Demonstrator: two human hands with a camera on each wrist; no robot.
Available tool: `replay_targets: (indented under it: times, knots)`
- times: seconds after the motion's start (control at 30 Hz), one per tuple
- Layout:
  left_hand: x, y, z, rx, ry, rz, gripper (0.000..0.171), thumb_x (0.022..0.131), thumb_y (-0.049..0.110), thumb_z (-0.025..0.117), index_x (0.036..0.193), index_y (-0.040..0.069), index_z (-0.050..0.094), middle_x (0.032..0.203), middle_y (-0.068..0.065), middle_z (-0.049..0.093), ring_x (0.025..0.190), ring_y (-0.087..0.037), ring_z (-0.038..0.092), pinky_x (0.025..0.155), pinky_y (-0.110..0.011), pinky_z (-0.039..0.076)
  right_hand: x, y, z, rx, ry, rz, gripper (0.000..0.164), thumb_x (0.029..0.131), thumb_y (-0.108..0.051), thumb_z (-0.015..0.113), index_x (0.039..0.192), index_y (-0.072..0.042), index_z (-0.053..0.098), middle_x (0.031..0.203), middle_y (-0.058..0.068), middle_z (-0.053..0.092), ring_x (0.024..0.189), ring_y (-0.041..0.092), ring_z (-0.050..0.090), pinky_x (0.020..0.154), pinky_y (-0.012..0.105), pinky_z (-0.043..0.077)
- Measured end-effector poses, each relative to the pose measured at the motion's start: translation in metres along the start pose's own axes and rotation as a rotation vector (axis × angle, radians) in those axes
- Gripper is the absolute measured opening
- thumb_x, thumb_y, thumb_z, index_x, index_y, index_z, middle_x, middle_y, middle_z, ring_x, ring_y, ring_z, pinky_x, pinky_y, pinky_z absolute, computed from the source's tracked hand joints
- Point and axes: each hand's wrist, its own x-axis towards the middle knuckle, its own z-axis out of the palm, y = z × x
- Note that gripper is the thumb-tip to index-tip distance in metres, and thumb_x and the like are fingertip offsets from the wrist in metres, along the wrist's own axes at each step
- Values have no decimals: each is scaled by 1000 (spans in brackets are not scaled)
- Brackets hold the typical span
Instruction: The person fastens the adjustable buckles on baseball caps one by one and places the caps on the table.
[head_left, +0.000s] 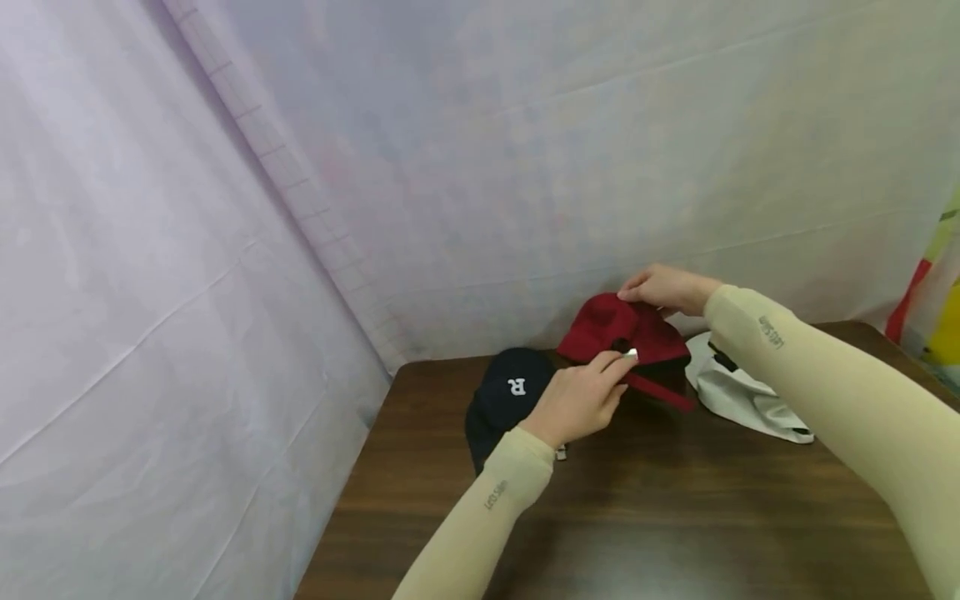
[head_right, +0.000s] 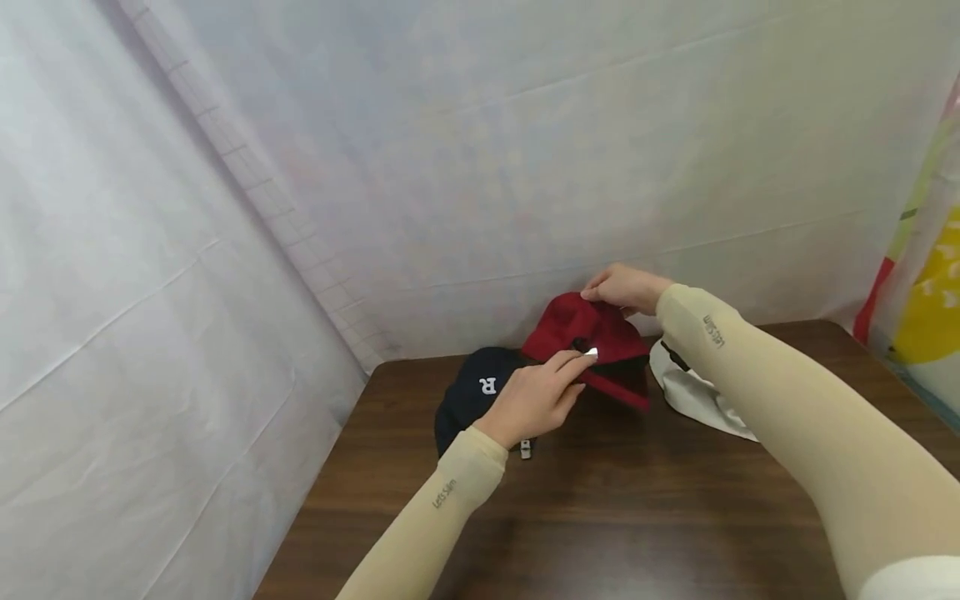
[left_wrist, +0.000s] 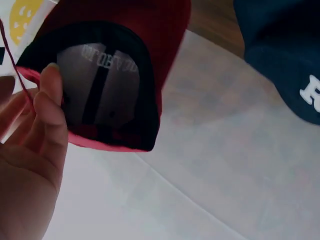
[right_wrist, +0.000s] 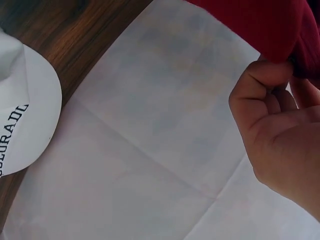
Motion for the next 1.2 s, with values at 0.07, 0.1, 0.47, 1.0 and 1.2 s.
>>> replay_targets:
  times: [0.07, 0.1, 0.47, 1.0, 1.2]
  knots:
    - [0, -2, -1, 42, -48, 6, 37, 101, 27, 59, 138, 19, 55, 118, 3, 57, 59, -3, 51, 54, -19, 45, 1, 0, 3, -2, 15, -11, 44, 106, -32, 53, 137, -1, 58, 125, 17, 60, 103, 27, 61, 81, 42, 54]
    - [0, -3, -2, 56, -65, 10, 34, 101, 27, 60, 135, 20, 57, 114, 3, 56, 58, -3, 49, 53, -19, 44, 1, 1, 3, -5, 23, -16, 43, 105, -32, 53, 136, -2, 59, 124, 16, 60, 102, 26, 61, 80, 41, 54]
    - [5, -13, -4, 2, 10, 8, 13, 100, 31, 64, 104, 20, 72, 93, 3, 47, 56, -2, 44, 51, -16, 39, -5, 7, 9, -90, 195, -141, 38, 104, -33, 56, 126, -4, 68, 123, 16, 64, 105, 30, 59, 79, 41, 50]
    - [15, -33, -16, -183, 210, -110, 9, 101, 21, 63, 98, 14, 67, 93, 0, 53, 67, -10, 54, 60, -23, 47, -41, 1, 29, -345, 657, -434, 20, 98, -14, 62, 114, -10, 73, 107, 9, 66, 87, 24, 63, 71, 45, 52]
    - [21, -39, -22, -207, 226, -185, 7, 100, 19, 65, 95, 13, 67, 92, 0, 54, 71, -11, 56, 63, -26, 48, -54, -11, 51, -468, 779, -589, 11, 93, -11, 67, 101, -12, 75, 96, 3, 67, 76, 19, 60, 62, 39, 49]
